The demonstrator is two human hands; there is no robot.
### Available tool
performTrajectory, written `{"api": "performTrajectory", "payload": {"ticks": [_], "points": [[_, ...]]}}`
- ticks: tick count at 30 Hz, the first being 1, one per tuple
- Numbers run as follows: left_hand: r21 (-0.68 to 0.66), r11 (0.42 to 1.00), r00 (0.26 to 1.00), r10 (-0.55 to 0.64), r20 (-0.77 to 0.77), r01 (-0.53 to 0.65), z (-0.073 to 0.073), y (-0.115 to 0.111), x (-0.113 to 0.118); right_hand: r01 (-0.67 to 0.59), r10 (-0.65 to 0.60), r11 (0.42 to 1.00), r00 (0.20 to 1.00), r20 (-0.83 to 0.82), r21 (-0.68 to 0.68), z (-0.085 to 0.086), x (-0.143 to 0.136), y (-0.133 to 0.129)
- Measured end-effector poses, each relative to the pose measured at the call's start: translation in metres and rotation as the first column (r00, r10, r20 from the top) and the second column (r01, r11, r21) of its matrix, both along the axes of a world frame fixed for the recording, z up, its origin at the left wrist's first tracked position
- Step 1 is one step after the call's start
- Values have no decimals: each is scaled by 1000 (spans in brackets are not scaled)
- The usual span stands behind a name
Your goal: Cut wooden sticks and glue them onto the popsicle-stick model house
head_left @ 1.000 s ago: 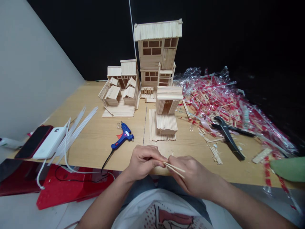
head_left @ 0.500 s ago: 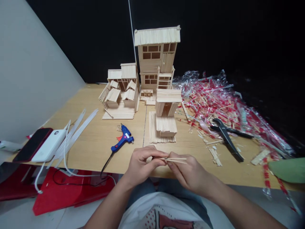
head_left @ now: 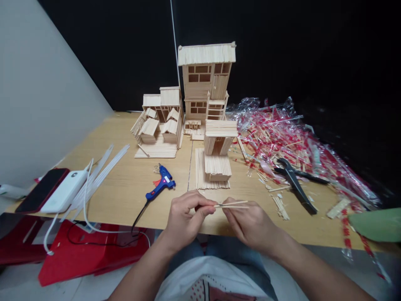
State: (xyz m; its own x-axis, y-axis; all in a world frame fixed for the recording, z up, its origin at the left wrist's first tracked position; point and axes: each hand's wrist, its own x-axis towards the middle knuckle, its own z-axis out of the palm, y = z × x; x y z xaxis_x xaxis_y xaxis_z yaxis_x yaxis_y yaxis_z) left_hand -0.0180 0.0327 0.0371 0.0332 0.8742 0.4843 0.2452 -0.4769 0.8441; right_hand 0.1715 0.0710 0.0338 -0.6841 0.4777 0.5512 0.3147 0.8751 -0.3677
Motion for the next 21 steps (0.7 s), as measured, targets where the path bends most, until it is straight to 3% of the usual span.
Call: {"api": "performTrajectory", "payload": {"ticks": [5,11,21], "points": [[1,1000,1000,16,-12,-16,3,2,2,-24,23,1000,998,-50,-10,5,0,3],[39,994,994,-103,36,102,4,2,2,-123,123,979,992,-9,-165,18,2,-5],[124,988,996,-90,-23,92,8,-25,1,-182,184,980,983,22,-82,13,7,-20]]}}
